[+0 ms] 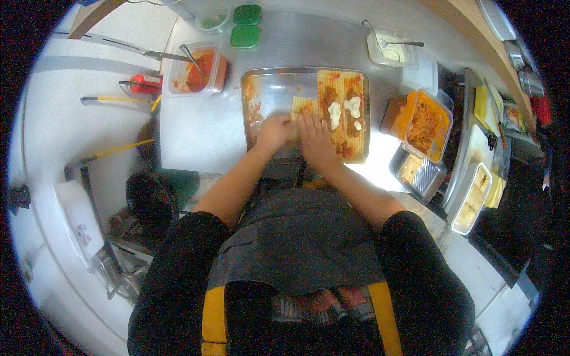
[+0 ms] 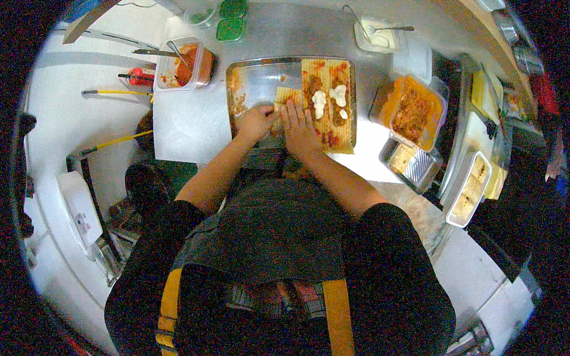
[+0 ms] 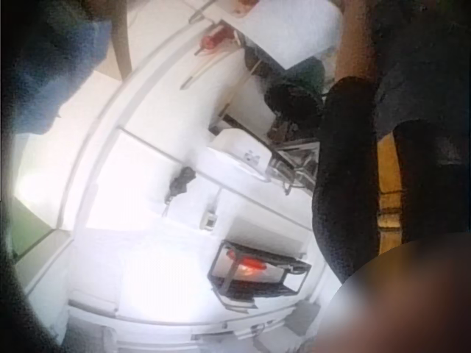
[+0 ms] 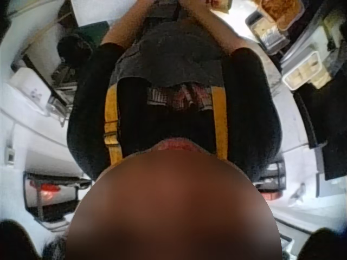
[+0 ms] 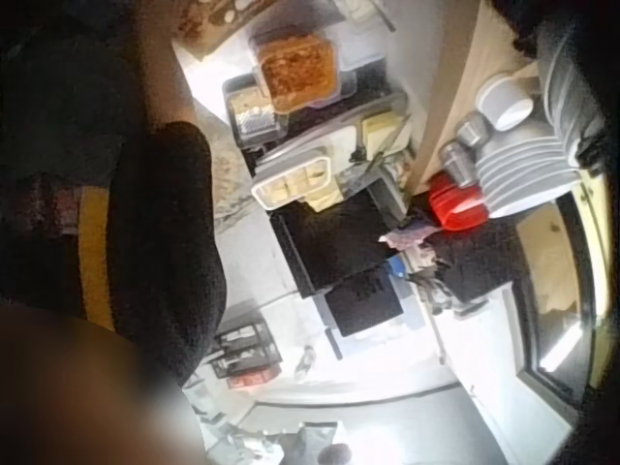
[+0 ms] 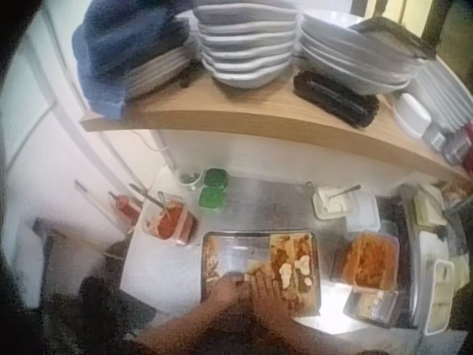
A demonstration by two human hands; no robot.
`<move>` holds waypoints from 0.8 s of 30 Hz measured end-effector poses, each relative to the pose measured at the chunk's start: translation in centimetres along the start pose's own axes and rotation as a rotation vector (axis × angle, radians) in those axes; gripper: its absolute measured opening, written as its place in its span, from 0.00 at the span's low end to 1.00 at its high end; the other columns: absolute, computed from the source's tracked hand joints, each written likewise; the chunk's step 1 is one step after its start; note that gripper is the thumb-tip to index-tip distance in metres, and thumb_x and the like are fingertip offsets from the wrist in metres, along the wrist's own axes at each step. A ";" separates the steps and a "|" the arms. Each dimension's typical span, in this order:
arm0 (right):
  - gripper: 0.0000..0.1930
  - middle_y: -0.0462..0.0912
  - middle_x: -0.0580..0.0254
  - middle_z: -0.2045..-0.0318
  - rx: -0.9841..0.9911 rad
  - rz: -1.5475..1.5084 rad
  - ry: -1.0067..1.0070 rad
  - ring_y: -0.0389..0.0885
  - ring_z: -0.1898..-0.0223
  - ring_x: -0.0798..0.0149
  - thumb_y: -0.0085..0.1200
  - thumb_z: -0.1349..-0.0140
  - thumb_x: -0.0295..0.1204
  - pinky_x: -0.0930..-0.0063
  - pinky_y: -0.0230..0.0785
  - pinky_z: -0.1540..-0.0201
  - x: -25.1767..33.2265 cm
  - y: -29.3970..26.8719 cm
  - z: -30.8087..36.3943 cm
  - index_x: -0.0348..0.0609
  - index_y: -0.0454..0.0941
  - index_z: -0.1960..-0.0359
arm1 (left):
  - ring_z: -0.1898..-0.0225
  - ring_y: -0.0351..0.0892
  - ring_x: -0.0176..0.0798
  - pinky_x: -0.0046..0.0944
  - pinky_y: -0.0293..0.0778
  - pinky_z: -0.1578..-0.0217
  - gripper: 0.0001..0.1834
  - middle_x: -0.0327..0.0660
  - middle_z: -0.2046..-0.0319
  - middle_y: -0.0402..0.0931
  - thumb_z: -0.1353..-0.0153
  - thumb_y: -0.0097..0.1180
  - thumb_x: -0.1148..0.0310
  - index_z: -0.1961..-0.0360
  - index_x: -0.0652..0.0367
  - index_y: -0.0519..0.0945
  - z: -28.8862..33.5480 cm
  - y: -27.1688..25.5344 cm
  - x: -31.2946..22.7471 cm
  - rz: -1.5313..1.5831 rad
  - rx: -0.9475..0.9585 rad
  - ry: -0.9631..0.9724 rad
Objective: The person spreads white sauce on a tray of pasta sheets, places filling on them, and rolls each sheet into cannelloni. They then move to the stove to stir sauces in pots, add cream, and return to the prep area to wipe the counter and store containers in the refrigerator.
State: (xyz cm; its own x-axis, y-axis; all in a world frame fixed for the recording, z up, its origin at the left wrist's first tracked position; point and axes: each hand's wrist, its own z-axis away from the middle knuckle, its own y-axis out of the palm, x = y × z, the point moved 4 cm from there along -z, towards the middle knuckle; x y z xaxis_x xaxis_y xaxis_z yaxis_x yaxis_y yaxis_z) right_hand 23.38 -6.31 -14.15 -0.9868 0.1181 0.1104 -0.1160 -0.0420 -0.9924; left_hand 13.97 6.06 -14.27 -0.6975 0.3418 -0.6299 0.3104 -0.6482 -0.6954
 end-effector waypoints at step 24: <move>0.24 0.71 0.39 0.40 0.191 -0.401 0.168 0.68 0.36 0.42 0.44 0.37 0.23 0.56 0.62 0.33 -0.3 0.4 -1.4 0.33 0.66 0.38 | 0.48 0.77 0.59 0.50 0.75 0.47 0.23 0.58 0.50 0.76 0.43 0.55 0.66 0.46 0.64 0.74 1.5 1.7 -1.5 -0.216 0.123 0.268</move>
State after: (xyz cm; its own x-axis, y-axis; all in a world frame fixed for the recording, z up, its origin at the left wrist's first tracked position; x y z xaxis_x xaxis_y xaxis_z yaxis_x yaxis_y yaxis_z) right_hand 23.82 -4.96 -14.61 -0.8300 0.3204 0.4565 -0.5182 -0.1404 -0.8437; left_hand 14.57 3.45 -14.01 -0.5397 0.6352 -0.5525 0.0829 -0.6130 -0.7857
